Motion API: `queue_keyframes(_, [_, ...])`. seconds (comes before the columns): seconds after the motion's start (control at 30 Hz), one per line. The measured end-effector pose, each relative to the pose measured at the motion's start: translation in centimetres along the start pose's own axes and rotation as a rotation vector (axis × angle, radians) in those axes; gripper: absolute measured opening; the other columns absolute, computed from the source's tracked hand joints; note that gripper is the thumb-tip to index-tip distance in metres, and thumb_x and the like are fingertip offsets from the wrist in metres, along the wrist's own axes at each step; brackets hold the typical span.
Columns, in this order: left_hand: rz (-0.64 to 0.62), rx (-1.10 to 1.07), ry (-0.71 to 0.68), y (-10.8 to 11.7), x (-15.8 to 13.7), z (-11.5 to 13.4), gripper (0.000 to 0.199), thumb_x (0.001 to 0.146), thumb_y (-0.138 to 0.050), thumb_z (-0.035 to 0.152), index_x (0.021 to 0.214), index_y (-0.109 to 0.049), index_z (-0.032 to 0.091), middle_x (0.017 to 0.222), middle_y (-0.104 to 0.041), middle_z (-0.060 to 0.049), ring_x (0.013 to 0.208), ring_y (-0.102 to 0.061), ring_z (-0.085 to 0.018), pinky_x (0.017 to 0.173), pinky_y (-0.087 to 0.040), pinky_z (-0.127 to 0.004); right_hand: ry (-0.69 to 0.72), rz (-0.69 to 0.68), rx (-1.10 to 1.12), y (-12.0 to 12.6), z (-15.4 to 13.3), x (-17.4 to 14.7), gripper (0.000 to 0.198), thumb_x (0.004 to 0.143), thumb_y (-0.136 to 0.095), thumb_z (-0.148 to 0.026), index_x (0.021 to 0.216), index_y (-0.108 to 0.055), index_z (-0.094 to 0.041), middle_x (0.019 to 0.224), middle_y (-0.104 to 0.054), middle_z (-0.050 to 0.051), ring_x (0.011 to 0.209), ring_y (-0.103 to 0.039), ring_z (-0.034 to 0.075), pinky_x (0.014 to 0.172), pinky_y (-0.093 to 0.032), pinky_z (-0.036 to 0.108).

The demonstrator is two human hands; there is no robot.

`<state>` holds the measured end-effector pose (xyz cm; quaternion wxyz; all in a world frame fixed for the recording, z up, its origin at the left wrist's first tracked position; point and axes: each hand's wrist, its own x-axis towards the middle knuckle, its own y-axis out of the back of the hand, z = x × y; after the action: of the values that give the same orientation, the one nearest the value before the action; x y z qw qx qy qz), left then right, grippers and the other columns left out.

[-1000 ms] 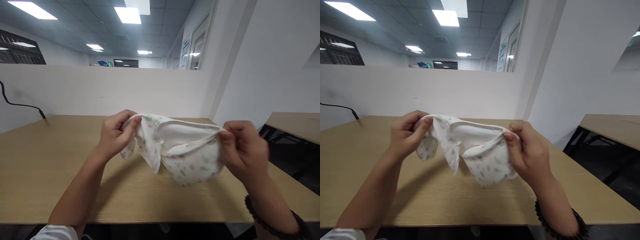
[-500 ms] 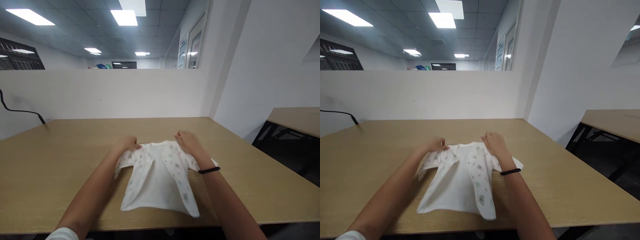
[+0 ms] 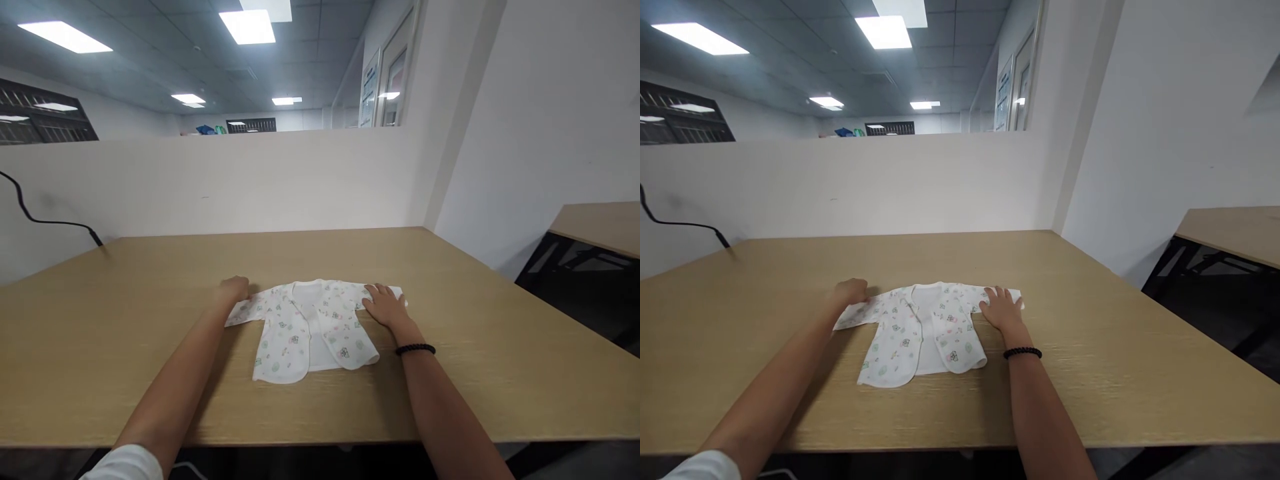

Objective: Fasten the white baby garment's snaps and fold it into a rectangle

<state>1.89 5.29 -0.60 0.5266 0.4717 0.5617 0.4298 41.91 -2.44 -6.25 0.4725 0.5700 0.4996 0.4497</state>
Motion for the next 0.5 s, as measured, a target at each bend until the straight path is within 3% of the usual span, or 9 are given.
queue_keyframes(0.13, [0.159,0.007,0.085,-1.8,-1.4,-1.7,0.047,0.086,-0.049,0.050,0.106,-0.068,0.013,0.114,-0.066,-0.025,0.114,-0.057,-0.040,0.094,-0.039,-0.052,-0.126,0.123,-0.028,1.0,-0.5,-0.5,0.049,0.093,-0.038,-0.034,0.138,-0.049,-0.017,0.150,-0.036,0.020,0.139,-0.022,0.046,0.101,-0.018,0.072])
queue_keyframes(0.23, [0.352,-0.097,0.069,-2.3,-2.2,-1.7,0.046,0.090,-0.045,0.047,0.109,-0.065,0.010,0.117,-0.063,-0.025,0.118,-0.054,-0.040,0.098,-0.036,-0.055,0.124,0.181,0.190,2.4,-2.4,-0.8,0.041,0.091,-0.044,-0.037,0.119,-0.060,-0.012,0.130,-0.054,0.020,0.124,-0.045,0.035,0.098,-0.036,0.049])
queue_keyframes(0.33, [0.467,-0.430,-0.260,-2.4,-2.9,1.4,0.041,0.093,-0.041,0.039,0.118,-0.059,0.012,0.125,-0.060,-0.019,0.121,-0.053,-0.030,0.104,-0.036,-0.042,0.464,-0.019,0.421,3.1,-5.5,-1.6,0.035,0.092,-0.044,-0.046,0.090,-0.064,-0.017,0.091,-0.066,0.007,0.084,-0.060,0.021,0.072,-0.044,0.029])
queue_keyframes(0.43, [0.377,-0.698,-0.671,-3.2,-3.7,5.9,0.046,0.093,-0.045,0.045,0.129,-0.054,0.017,0.136,-0.055,-0.014,0.128,-0.048,-0.025,0.110,-0.031,-0.036,0.488,-0.123,0.297,2.7,-8.0,-2.7,0.037,0.083,-0.057,-0.054,0.071,-0.059,-0.019,0.071,-0.063,0.003,0.068,-0.057,0.018,0.060,-0.037,0.027])
queue_keyframes(0.5, [0.253,-0.693,-0.744,-4.2,-4.4,8.1,0.057,0.091,-0.050,0.052,0.137,-0.049,0.018,0.147,-0.045,-0.014,0.137,-0.037,-0.028,0.115,-0.020,-0.040,0.457,-0.120,0.185,2.3,-8.8,-3.2,0.036,0.077,-0.065,-0.053,0.068,-0.058,-0.019,0.072,-0.064,0.004,0.068,-0.058,0.019,0.058,-0.036,0.027])
